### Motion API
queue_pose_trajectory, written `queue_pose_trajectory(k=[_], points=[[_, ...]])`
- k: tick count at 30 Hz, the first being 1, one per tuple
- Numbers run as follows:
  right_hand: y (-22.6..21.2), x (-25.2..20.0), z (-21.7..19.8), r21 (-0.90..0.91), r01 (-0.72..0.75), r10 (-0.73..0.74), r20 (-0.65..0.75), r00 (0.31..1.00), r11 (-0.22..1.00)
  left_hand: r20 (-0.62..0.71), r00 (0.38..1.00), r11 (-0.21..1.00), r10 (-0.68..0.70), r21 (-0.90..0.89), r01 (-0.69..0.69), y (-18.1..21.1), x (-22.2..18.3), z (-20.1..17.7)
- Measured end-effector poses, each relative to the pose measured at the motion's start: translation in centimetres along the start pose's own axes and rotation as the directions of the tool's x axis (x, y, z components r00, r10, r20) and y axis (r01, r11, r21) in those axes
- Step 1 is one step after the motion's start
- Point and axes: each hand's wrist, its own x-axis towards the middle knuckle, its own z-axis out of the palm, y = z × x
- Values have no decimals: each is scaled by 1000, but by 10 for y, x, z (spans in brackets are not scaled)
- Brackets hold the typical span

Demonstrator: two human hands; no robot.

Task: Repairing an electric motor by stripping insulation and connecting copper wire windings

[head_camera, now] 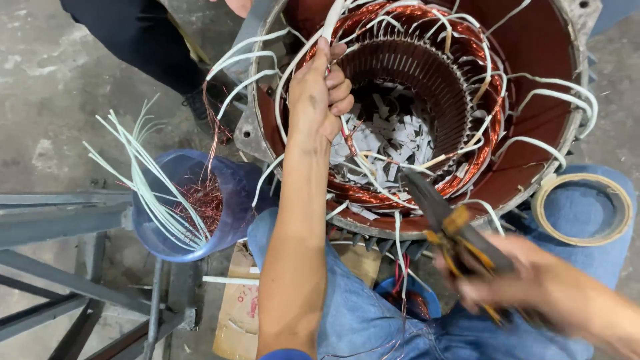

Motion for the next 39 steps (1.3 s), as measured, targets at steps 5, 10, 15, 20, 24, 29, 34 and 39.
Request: queue_pose_trajectory(k=[5, 10, 15, 20, 24, 29, 34, 39], points=[[-84, 77, 35, 93, -173, 192, -274, 942, 981, 12, 1000, 999, -1, -53, 1, 8, -7, 2], [-110, 82, 39, 158, -281, 318, -312, 895, 947, 29, 999, 994, 22, -112, -18, 1, 5, 2], [-116, 93, 33, 91, -284, 298, -301, 906, 955, 2, 999, 993, 43, -112, -42, -6, 15, -3], [-126, 86, 43, 77, -275, 284, -342, 896, 958, -10, 999, 988, 53, -143, -54, -5, 18, -2], [-146, 91, 50, 52, -316, 315, -332, 889, 947, -25, 999, 993, 41, -106, -43, -5, 11, 0], [-137, 107, 39, 112, -261, 282, -258, 924, 959, -193, 980, 989, 52, -129, -78, -21, 25, -7], [-149, 111, 34, 194, -308, 346, -205, 916, 931, -235, 971, 960, 41, -260, -103, -28, 40, -8], [-156, 112, 28, 199, -326, 358, -152, 921, 924, -234, 972, 941, 30, -322, -106, -26, 37, -6]])
